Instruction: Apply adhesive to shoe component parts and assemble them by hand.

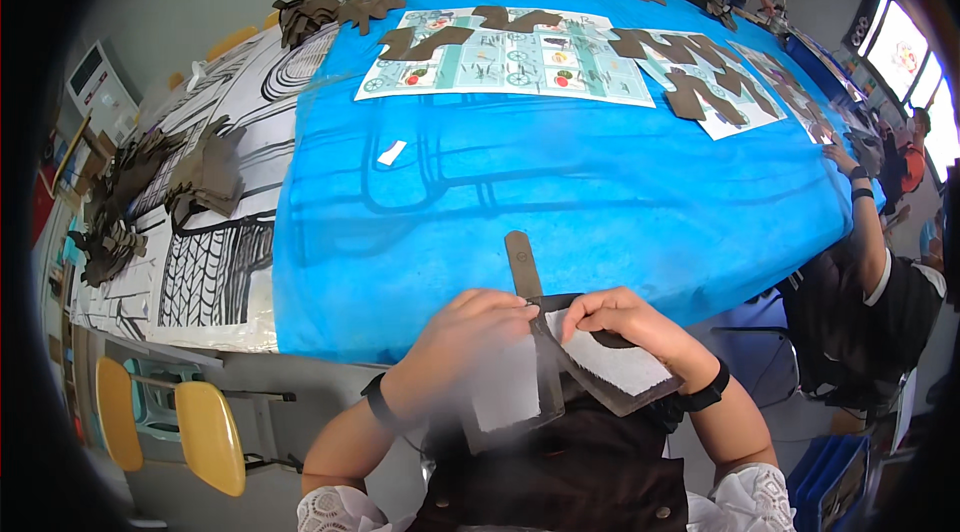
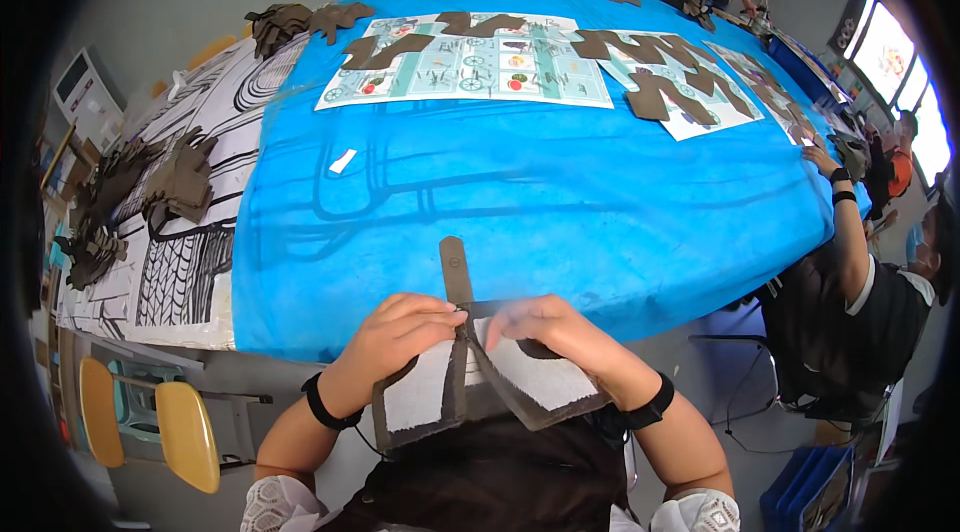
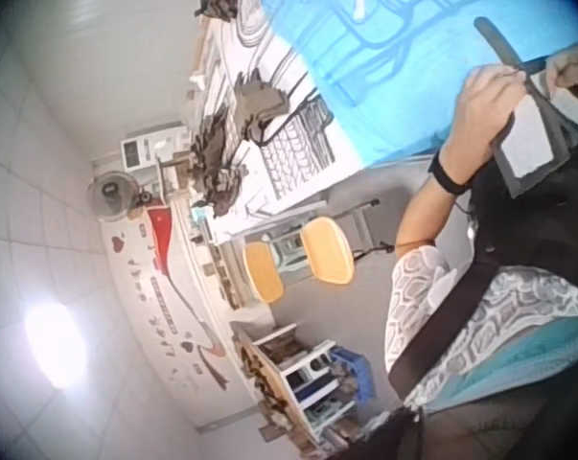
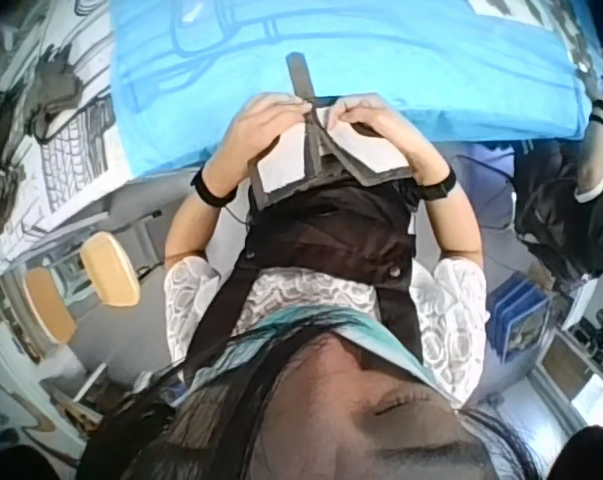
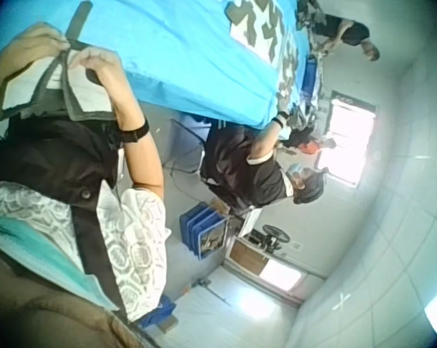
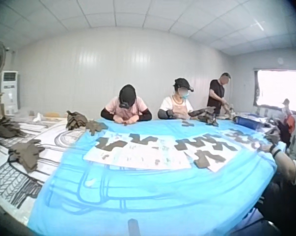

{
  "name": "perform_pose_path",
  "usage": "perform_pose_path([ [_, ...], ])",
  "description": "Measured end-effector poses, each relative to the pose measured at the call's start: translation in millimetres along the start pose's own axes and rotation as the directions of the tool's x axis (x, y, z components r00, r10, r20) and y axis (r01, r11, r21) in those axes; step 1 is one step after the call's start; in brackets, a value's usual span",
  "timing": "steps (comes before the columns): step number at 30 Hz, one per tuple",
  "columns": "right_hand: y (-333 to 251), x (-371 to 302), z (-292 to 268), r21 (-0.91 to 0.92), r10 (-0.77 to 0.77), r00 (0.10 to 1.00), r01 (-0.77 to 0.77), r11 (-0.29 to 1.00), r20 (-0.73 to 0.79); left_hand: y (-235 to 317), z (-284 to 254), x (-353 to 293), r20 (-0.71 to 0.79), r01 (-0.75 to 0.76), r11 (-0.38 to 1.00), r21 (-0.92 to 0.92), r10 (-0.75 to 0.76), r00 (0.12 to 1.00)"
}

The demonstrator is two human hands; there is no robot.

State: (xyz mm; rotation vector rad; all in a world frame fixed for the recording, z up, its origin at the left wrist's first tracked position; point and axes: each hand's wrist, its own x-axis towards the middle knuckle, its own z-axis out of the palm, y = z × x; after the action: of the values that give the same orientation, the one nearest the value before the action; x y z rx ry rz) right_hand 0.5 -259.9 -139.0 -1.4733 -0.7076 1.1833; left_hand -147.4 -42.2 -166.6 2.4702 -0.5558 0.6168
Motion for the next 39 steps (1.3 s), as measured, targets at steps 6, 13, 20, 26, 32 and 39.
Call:
perform_pose_path([
  [6,6,-12,2,0.242,0.132,0.991,-0.131,0.961,0.014,6,-4,4,0.047,0.037,0.997,0.069,-0.041,0.998],
  [13,15,-26,6,0.374,0.118,0.993,-0.115,0.920,0.016,13,-8,10,0.069,0.077,0.997,0.027,-0.079,0.995],
  [20,16,-28,13,0.441,0.174,0.985,-0.150,0.885,-0.014,6,-4,9,0.051,0.062,0.998,0.021,-0.063,0.997],
  [26,22,-39,3,0.405,0.077,0.996,-0.049,0.913,-0.054,5,0,6,-0.029,0.045,0.994,0.098,-0.042,0.999],
  [32,49,-37,9,0.543,-0.351,0.928,0.359,0.759,-0.123,4,-4,9,0.048,0.172,0.984,-0.049,-0.170,0.984],
  [39,30,-37,4,-0.197,-0.369,0.913,0.335,0.921,-0.173,0,-4,8,0.140,0.362,0.894,-0.262,-0.336,0.931],
])
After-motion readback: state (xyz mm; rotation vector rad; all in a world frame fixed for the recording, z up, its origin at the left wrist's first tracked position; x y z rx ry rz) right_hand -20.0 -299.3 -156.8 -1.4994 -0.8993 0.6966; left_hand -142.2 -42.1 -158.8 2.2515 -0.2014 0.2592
